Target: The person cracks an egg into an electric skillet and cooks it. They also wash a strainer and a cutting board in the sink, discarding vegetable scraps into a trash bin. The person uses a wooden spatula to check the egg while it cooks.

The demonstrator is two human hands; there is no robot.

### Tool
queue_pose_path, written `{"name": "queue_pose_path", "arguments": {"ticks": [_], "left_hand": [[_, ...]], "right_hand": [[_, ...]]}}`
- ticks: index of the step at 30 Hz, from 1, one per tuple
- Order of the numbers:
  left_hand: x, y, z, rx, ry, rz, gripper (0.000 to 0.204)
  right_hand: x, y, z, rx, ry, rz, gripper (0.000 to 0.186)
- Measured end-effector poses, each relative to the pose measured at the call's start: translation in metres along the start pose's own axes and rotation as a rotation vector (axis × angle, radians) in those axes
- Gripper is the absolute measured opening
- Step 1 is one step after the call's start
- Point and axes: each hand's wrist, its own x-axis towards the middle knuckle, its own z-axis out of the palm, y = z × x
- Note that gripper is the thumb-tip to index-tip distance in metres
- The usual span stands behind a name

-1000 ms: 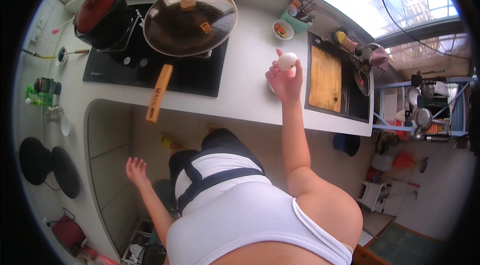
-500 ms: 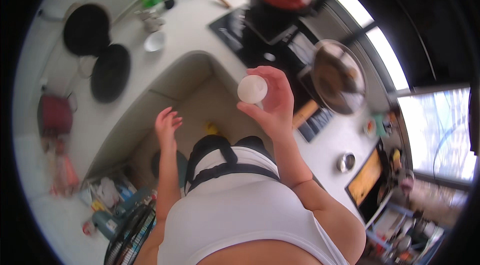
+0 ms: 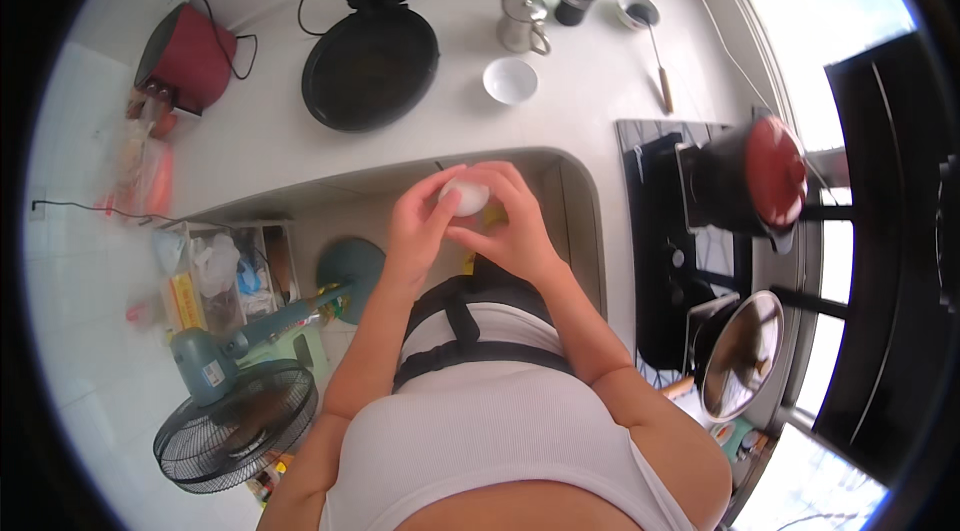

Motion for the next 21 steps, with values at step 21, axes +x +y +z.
{"name": "queue_pose_path", "arguments": {"ticks": [21], "left_hand": [[0.114, -0.011, -0.115, 0.249, 0.71, -0.04, 0.032]], "right_hand": [[0.208, 0.193, -0.045, -0.088, 0.028, 0.353, 0.049]]}}
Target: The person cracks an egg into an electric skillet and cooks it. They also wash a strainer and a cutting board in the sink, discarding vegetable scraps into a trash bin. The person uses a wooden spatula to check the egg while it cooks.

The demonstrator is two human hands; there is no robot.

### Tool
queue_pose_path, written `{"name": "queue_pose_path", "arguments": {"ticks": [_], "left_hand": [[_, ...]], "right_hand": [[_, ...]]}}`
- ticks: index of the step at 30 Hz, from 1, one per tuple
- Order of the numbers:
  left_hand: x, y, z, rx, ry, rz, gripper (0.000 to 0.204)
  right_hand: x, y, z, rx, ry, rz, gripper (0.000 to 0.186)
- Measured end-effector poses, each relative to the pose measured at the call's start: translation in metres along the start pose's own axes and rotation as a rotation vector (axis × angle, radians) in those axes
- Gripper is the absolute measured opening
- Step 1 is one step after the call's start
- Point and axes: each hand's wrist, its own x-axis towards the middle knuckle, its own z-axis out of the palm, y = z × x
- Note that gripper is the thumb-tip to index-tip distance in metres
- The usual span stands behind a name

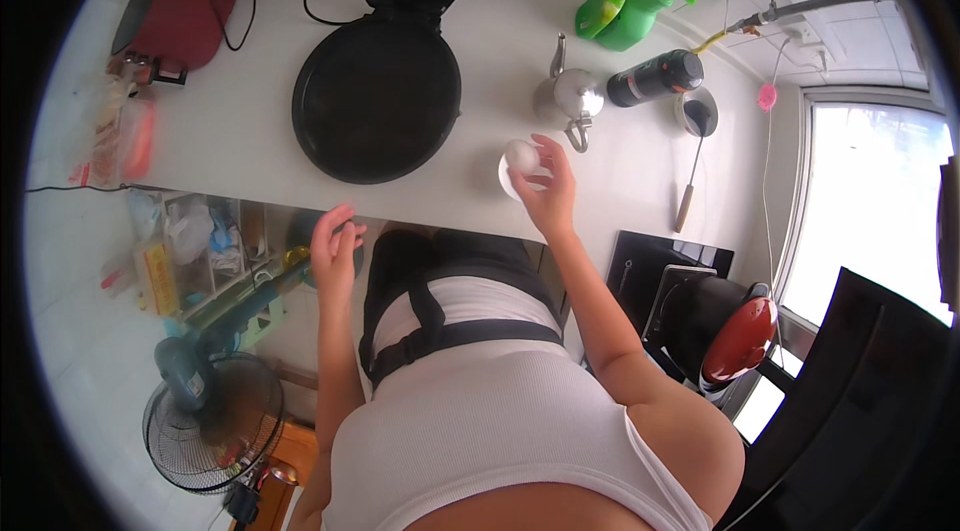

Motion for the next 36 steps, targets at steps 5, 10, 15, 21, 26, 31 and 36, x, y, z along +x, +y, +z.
{"name": "queue_pose_path", "arguments": {"ticks": [5, 10, 15, 21, 26, 31, 36], "left_hand": [[0.018, -0.02, 0.006, 0.015, -0.094, -0.041, 0.028], [0.048, -0.006, 0.017, 0.205, -0.202, 0.059, 0.023], [0.058, 0.0, 0.005, 0.289, -0.155, 0.143, 0.021], [0.059, -0.012, -0.017, 0.198, -0.062, 0.109, 0.02], [0.06, -0.01, -0.031, 0.168, -0.057, 0.124, 0.02], [0.062, -0.01, -0.035, 0.209, -0.064, 0.111, 0.02], [0.067, -0.01, -0.035, 0.175, -0.077, 0.155, 0.02]], "right_hand": [[0.014, 0.005, -0.018, -0.235, 0.047, -0.086, 0.043], [0.026, -0.017, 0.031, -0.263, -0.009, -0.314, 0.044], [0.035, -0.012, 0.079, -0.376, -0.118, -0.461, 0.045], [0.035, 0.012, 0.098, -0.581, -0.192, -0.491, 0.046], [0.036, 0.015, 0.102, -0.605, -0.219, -0.489, 0.046], [0.035, 0.015, 0.105, -0.6, -0.2, -0.487, 0.046], [0.033, 0.018, 0.106, -0.566, -0.175, -0.468, 0.047]]}}
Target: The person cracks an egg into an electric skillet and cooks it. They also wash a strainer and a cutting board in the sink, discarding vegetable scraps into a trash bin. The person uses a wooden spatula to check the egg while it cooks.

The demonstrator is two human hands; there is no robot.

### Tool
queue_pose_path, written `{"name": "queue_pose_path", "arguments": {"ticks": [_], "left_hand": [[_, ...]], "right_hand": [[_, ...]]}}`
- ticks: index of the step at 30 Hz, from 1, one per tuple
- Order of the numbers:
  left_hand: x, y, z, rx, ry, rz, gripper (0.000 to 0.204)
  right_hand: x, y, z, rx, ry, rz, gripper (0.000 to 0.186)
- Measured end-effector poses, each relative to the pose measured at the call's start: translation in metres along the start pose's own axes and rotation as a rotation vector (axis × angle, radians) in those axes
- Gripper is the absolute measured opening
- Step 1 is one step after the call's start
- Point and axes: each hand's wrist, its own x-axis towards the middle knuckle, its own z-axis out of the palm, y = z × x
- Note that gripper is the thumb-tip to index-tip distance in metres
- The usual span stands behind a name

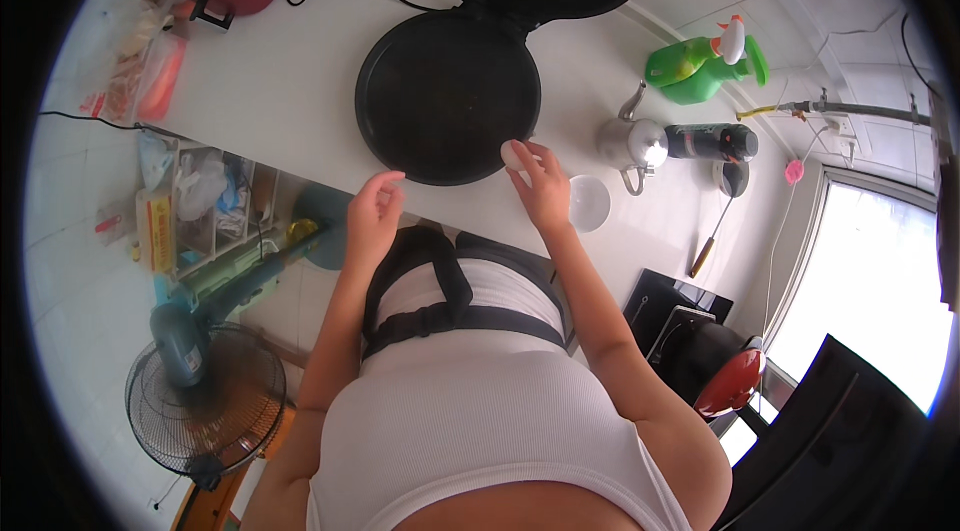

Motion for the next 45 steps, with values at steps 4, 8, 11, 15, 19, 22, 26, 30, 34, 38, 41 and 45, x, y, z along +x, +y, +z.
{"name": "queue_pose_path", "arguments": {"ticks": [4, 8, 11, 15, 19, 22, 26, 30, 34, 38, 41, 45], "left_hand": [[0.006, 0.008, 0.0, 0.004, -0.045, 0.003, 0.024], [0.033, 0.039, 0.003, -0.048, -0.156, 0.089, 0.035], [0.062, 0.072, 0.017, -0.174, -0.266, 0.096, 0.043], [0.095, 0.089, 0.026, -0.218, -0.432, 0.154, 0.048], [0.113, 0.09, 0.028, -0.162, -0.45, 0.155, 0.045], [0.118, 0.085, 0.028, -0.155, -0.409, 0.175, 0.042], [0.129, 0.072, 0.03, -0.154, -0.357, 0.144, 0.043], [0.142, 0.053, 0.04, -0.073, -0.326, 0.158, 0.044], [0.151, 0.031, 0.048, -0.01, -0.264, 0.151, 0.044], [0.155, 0.022, 0.048, -0.017, -0.285, 0.133, 0.043], [0.155, 0.019, 0.047, -0.031, -0.293, 0.131, 0.042], [0.157, 0.015, 0.051, -0.003, -0.264, 0.152, 0.041]], "right_hand": [[0.004, -0.004, -0.002, 0.166, 0.054, 0.057, 0.046], [0.025, -0.03, -0.013, 0.697, 0.041, 0.358, 0.043], [0.047, -0.038, -0.021, 0.997, -0.14, 0.444, 0.04], [0.073, -0.054, -0.031, 1.131, -0.274, 0.39, 0.036], [0.09, -0.056, -0.033, 1.074, -0.294, 0.307, 0.037], [0.102, -0.056, -0.033, 0.967, -0.278, 0.2, 0.038], [0.113, -0.055, -0.032, 0.885, -0.281, 0.181, 0.038], [0.117, -0.052, -0.017, 0.745, -0.235, 0.167, 0.041], [0.116, -0.05, -0.002, 0.626, -0.213, 0.132, 0.046], [0.115, -0.041, 0.009, 0.566, -0.21, 0.096, 0.049], [0.114, -0.041, 0.012, 0.552, -0.21, 0.091, 0.048], [0.116, -0.042, 0.012, 0.517, -0.203, 0.108, 0.046]]}}
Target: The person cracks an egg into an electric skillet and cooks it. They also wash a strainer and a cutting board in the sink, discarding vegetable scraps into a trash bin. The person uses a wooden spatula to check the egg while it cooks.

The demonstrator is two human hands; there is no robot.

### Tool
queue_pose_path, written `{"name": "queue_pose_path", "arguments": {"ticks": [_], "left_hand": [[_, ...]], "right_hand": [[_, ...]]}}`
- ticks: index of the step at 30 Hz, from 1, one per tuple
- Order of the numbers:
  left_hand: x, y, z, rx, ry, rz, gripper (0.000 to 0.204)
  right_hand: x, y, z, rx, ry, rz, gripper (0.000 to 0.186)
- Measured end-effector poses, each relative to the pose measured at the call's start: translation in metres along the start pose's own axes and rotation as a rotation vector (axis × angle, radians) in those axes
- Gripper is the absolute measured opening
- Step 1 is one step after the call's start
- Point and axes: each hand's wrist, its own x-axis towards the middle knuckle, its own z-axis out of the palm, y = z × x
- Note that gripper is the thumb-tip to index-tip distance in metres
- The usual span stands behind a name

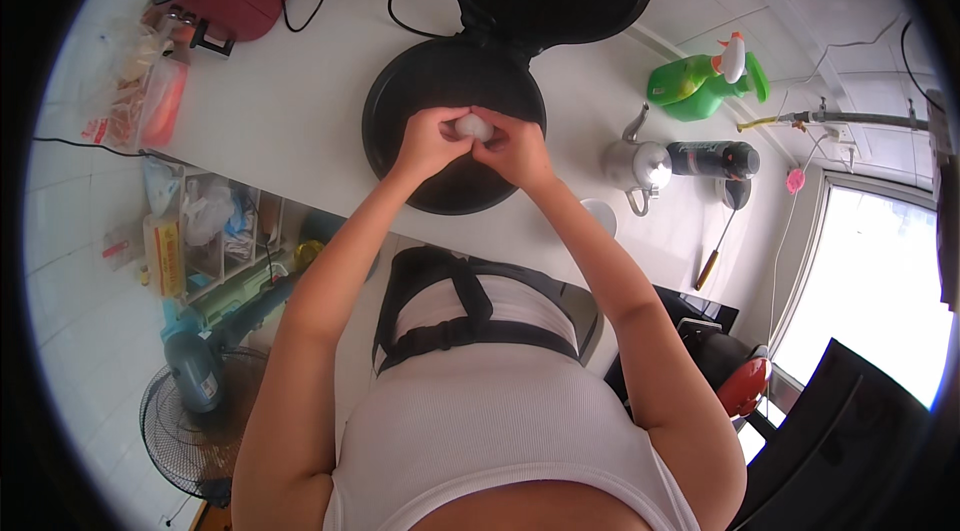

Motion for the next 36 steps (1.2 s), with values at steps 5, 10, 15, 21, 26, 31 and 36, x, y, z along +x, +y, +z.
{"name": "queue_pose_path", "arguments": {"ticks": [5, 10, 15, 21, 26, 31, 36], "left_hand": [[0.002, -0.005, 0.003, 0.035, 0.025, 0.026, 0.039], [0.004, -0.009, 0.002, 0.085, 0.062, 0.073, 0.038], [0.005, -0.011, -0.002, 0.081, 0.048, 0.069, 0.037], [0.005, -0.012, -0.005, 0.04, 0.041, 0.073, 0.037], [0.003, -0.013, -0.009, 0.058, 0.009, 0.059, 0.038], [0.004, -0.017, -0.011, 0.051, -0.023, 0.056, 0.037], [0.01, -0.018, -0.016, 0.151, -0.041, 0.131, 0.037]], "right_hand": [[0.001, 0.004, 0.004, -0.017, 0.028, -0.008, 0.045], [0.003, 0.004, 0.009, -0.042, 0.053, -0.059, 0.045], [0.004, 0.006, 0.01, -0.058, -0.001, -0.052, 0.047], [0.007, 0.016, 0.01, -0.111, -0.05, -0.083, 0.054], [0.007, 0.006, 0.007, -0.159, -0.096, -0.094, 0.057], [0.008, 0.01, 0.006, -0.194, -0.12, -0.105, 0.058], [0.011, 0.017, 0.006, -0.292, -0.089, -0.211, 0.056]]}}
